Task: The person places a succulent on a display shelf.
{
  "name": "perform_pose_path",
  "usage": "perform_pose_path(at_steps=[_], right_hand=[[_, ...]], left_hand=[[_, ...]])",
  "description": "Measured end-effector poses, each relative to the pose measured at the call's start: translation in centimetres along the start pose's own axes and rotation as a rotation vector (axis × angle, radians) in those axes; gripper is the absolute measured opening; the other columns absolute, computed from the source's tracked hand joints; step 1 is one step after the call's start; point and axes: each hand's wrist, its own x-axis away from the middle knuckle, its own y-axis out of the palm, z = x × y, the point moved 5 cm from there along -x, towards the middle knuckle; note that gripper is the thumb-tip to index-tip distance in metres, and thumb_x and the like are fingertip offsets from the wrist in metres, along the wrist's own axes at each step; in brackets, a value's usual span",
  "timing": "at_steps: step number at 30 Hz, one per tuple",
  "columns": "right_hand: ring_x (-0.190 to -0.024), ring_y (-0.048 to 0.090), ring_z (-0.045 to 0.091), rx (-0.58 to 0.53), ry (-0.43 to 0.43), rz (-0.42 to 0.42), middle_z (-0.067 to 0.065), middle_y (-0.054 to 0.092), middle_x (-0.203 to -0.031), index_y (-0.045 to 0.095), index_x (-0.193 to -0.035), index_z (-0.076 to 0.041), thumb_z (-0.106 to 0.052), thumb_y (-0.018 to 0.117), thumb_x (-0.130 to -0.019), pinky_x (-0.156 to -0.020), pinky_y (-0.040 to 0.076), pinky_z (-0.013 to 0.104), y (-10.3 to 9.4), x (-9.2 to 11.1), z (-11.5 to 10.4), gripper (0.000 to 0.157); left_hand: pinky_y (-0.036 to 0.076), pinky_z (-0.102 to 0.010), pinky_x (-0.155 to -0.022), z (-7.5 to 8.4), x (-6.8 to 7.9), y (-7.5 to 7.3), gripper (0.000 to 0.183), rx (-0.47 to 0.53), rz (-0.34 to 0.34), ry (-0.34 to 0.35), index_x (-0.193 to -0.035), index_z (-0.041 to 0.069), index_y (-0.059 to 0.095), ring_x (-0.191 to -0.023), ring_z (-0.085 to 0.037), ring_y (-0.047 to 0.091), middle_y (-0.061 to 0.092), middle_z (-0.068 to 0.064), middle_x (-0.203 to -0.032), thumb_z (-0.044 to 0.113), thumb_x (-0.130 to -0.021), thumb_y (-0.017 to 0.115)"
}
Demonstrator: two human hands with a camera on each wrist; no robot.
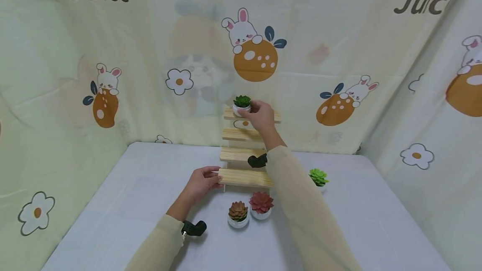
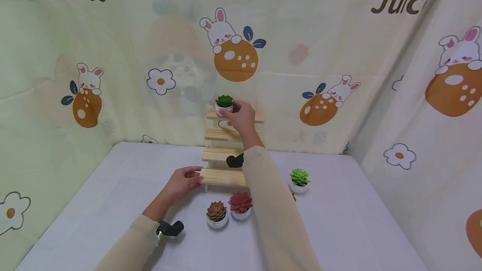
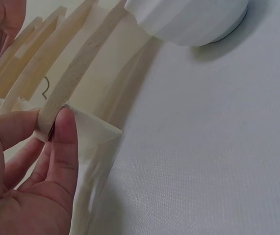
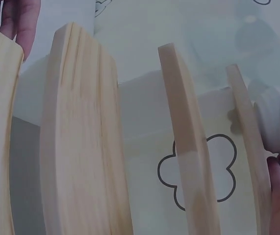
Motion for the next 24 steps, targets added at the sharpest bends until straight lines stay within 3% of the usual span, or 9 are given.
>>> perform_pose_path(at_steps=[8, 14, 20, 24], right_hand=[[-0.116, 0.057, 0.024, -0.030, -0.024, 0.031, 0.011, 0.060, -0.127, 0.058, -0.126, -0.007, -0.038, 0.077, -0.076, -0.098, 0.050, 0.036, -1.9, 1.9, 0.6, 0.062], [-0.114, 0.059, 0.023, -0.036, -0.060, 0.050, 0.014, 0.060, -0.126, 0.060, -0.124, -0.005, -0.045, 0.077, -0.074, -0.097, 0.051, 0.036, -4.2, 3.5, 1.4, 0.066], [-0.111, 0.061, 0.019, -0.040, -0.094, 0.051, 0.008, 0.064, -0.119, 0.064, -0.118, -0.012, -0.046, 0.077, -0.073, -0.094, 0.052, 0.033, -6.4, 5.6, 2.1, 0.058], [-0.115, 0.058, 0.026, -0.057, -0.091, 0.036, 0.009, 0.063, -0.120, 0.063, -0.119, -0.009, -0.035, 0.076, -0.078, -0.095, 0.051, 0.033, -8.0, 7.6, 2.1, 0.050]], left_hand=[[0.059, -0.034, -0.077, 0.0, 0.1, 0.0, 0.040, -0.006, -0.002, 0.006, -0.126, 0.004, 0.056, -0.087, -0.021, 0.067, 0.062, -0.018, -0.109, 0.004, -0.087, 0.064], [0.059, -0.034, -0.076, 0.1, 0.1, -0.1, 0.039, -0.023, 0.003, 0.011, -0.125, 0.004, 0.056, -0.086, -0.021, 0.067, 0.063, -0.018, -0.108, 0.004, -0.087, 0.064], [0.059, -0.034, -0.076, 0.2, 0.3, 0.0, 0.040, -0.025, -0.001, 0.016, -0.126, 0.004, 0.055, -0.085, -0.021, 0.067, 0.063, -0.017, -0.107, 0.005, -0.087, 0.064], [0.059, -0.035, -0.078, 0.6, 0.6, 0.1, 0.040, -0.004, -0.020, 0.027, -0.127, 0.001, 0.055, -0.084, -0.020, 0.067, 0.062, -0.019, -0.108, 0.003, -0.087, 0.064]])
